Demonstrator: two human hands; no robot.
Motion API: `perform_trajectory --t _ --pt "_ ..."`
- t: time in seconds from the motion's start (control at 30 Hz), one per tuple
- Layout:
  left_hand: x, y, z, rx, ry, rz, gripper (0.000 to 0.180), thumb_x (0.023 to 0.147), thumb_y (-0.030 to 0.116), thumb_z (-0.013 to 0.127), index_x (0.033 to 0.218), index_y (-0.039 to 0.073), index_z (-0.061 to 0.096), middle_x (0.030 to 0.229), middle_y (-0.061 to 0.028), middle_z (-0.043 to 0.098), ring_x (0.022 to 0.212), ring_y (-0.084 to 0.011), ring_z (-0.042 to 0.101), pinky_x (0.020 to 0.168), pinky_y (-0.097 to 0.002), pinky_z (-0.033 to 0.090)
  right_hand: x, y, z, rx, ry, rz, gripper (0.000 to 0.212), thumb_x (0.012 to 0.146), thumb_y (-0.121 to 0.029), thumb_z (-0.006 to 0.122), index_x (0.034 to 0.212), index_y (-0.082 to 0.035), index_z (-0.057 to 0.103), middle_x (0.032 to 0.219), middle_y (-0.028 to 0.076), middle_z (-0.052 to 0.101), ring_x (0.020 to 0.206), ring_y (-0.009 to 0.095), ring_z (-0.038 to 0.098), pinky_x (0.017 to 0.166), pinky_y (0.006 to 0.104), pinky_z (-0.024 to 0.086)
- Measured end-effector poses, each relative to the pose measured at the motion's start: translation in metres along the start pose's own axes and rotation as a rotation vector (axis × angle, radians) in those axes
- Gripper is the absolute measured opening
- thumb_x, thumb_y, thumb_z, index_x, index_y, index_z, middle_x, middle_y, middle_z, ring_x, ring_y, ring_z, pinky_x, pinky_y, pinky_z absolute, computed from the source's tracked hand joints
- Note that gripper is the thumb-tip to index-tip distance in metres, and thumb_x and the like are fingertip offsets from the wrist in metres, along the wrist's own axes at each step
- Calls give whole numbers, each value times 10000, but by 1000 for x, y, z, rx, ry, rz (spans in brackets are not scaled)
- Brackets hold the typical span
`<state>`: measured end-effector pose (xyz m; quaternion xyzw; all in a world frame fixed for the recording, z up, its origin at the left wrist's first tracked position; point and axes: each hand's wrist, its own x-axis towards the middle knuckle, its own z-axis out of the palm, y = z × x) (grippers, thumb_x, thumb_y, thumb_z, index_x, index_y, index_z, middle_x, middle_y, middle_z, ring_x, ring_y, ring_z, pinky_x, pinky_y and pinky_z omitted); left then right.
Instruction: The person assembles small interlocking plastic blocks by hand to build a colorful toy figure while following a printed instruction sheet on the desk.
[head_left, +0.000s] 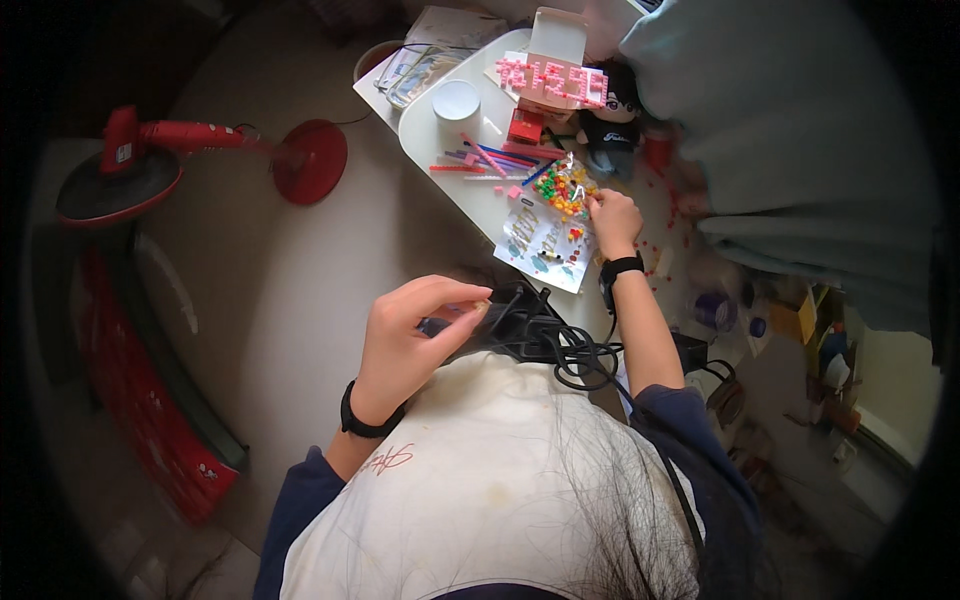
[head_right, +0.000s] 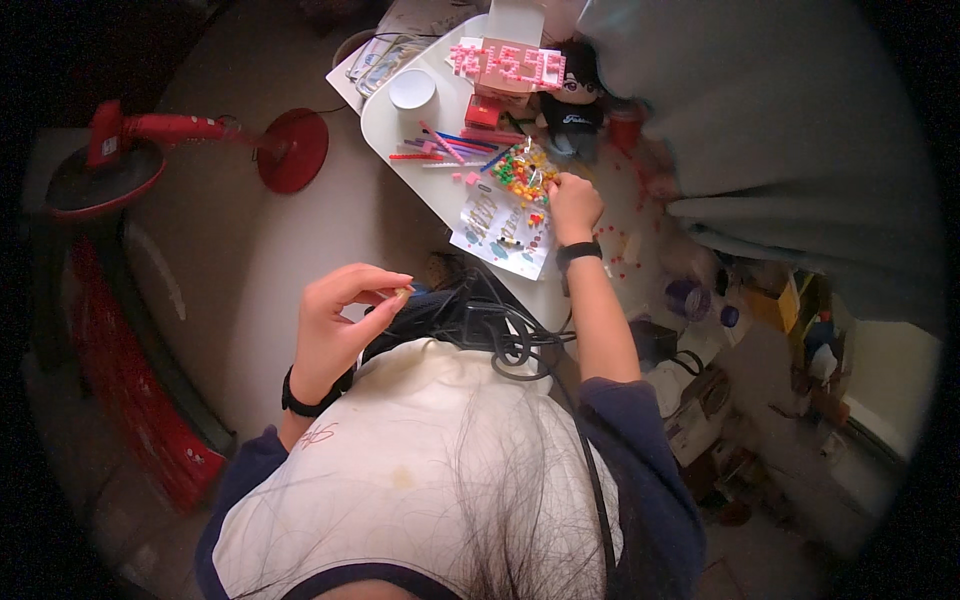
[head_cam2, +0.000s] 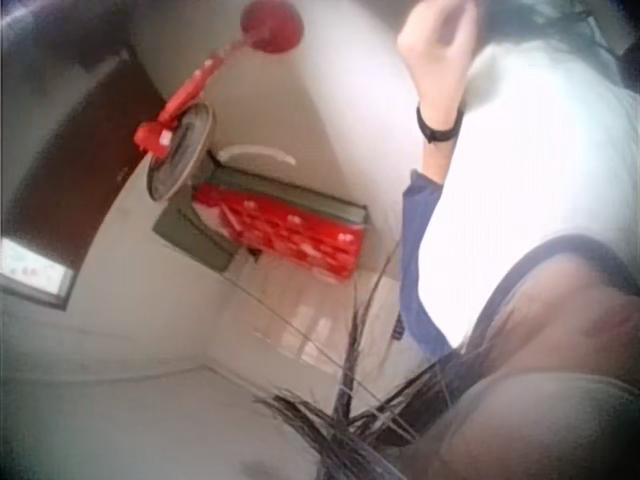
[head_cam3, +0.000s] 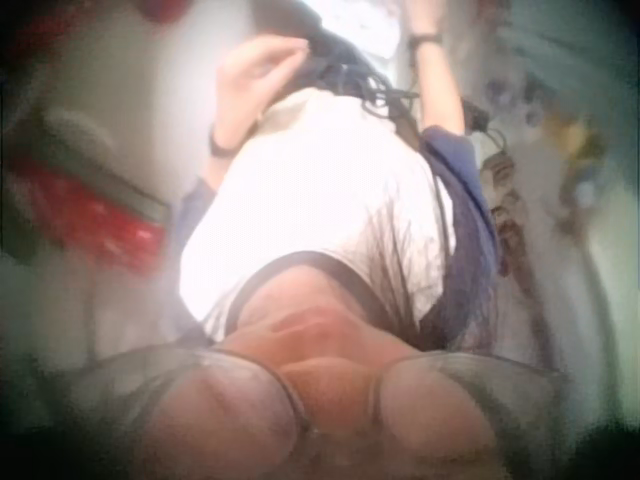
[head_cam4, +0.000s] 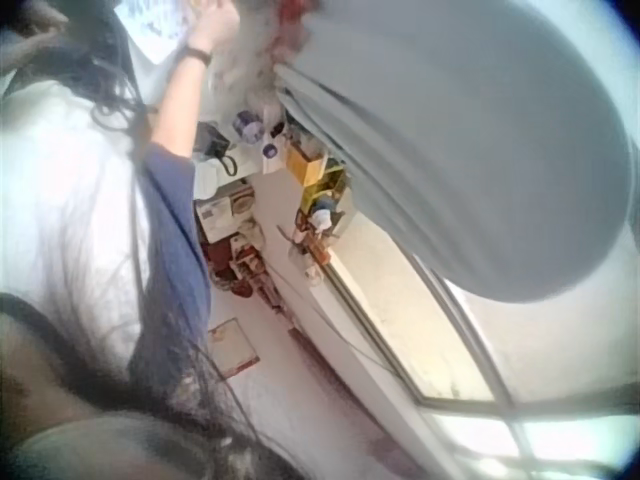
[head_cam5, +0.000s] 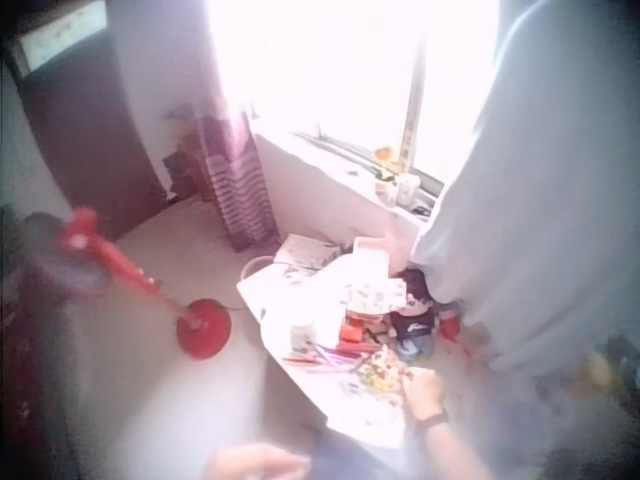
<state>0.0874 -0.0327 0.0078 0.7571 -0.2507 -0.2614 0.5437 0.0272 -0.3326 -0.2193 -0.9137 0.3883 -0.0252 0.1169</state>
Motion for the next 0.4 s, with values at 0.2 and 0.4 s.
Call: perform_trajectory --t 0.2,0.4 --pt "2 -3 2 -14 13 1 187 796 -38 666 973 11 703 884 -76 679 774 -122 647 697 -219 530 4 3 10 -47 -28 -54 176 789 -324 676 859 -172 732 814 88 696 752 308 670 646 423 531" --pt "0 -1 -3 -75 27 0 200 813 -29 658 999 29 703 925 -69 679 788 -128 649 710 -216 525 -6 5 -18 299 -65 126 237 728 -312 732 923 -178 733 813 89 703 761 293 685 677 406 541"
